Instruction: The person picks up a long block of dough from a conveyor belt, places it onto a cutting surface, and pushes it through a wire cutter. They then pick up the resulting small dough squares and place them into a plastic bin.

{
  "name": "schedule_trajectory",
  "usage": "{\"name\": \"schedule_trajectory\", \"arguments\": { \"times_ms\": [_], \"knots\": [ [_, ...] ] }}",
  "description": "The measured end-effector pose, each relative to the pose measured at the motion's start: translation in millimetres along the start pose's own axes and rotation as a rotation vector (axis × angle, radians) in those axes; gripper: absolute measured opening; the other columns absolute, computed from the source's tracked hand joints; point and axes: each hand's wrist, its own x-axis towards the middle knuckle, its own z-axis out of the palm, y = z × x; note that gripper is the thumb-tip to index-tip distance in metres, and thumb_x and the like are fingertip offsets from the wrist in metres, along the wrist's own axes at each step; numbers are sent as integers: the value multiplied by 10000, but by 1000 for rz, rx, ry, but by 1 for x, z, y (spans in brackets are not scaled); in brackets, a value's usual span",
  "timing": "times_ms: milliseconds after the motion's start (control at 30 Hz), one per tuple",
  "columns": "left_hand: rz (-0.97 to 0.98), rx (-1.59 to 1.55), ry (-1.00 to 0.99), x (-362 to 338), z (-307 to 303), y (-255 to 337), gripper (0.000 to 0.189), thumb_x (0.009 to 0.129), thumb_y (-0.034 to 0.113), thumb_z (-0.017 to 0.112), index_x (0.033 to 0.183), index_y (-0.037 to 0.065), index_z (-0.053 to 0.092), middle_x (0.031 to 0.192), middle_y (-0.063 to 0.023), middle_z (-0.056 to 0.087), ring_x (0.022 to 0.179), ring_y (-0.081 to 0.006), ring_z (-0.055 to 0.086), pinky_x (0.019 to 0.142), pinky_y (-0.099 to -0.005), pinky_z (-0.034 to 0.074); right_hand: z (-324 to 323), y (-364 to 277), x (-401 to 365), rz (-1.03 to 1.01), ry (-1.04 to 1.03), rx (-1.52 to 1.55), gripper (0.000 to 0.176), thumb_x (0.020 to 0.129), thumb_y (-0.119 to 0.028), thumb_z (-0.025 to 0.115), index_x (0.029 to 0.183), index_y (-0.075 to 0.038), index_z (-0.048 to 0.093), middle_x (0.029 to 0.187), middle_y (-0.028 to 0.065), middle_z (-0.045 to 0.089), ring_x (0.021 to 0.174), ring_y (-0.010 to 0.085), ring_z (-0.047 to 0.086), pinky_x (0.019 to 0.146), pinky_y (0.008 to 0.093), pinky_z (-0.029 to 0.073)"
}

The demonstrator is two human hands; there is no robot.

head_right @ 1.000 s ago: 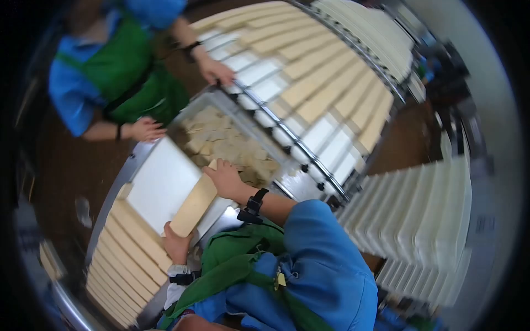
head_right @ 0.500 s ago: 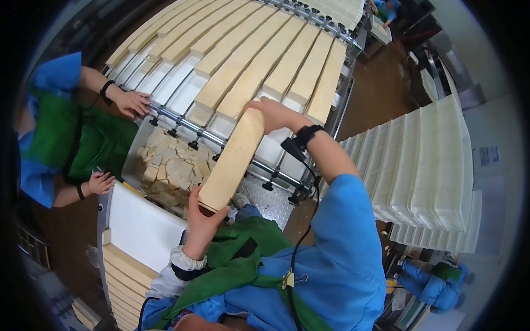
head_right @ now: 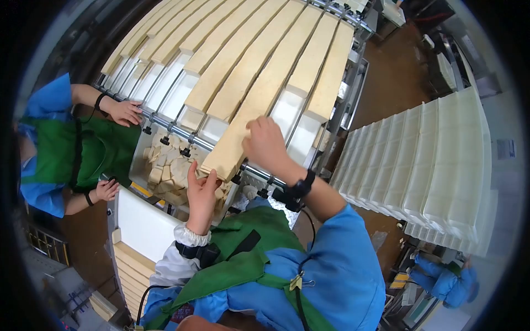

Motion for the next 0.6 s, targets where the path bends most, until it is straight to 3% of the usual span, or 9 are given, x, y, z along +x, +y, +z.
{"name": "schedule_trajectory", "arguments": {
  "times_ms": [67,267,367,467,600],
  "knots": [
    [-12,-5,21,-4,4,7,693,1008,126,697,1551,19,281,928,-110,687,867,-139,683,768,-265,546,2,-32,-21,27,36,42,266,802,-113,705,1027,20,660,1031,200,592,1006,382,555,896,462,478],
    [13,-139,8,2,-12,-29,624,1013,103,690,1508,28,318,1040,-137,688,954,-152,673,830,-267,536,22,-47,-36,65,131,111,330,775,-198,740,958,54,632,1001,210,571,979,387,542,888,459,470],
    [77,-211,-39,3,-22,-48,624,1018,45,655,1529,39,296,1102,-140,682,1001,-153,666,855,-264,529,22,-51,-39,99,8,184,472,757,-227,759,1089,74,609,1010,214,563,1006,392,529,903,462,461],
    [160,-256,-102,2,-20,-51,657,1016,-21,611,1563,63,258,1159,-145,678,1028,-160,665,871,-260,522,22,-62,-32,-73,112,227,739,704,-298,790,1288,78,540,1033,220,555,1023,400,530,911,470,454],
    [237,-234,-139,6,-15,-54,723,992,-105,556,1598,94,215,1203,-163,678,1060,-171,670,882,-257,519,28,-72,-29,-72,-74,11,980,627,-374,809,1432,58,453,1079,239,544,1052,411,533,924,472,453]
  ]
}}
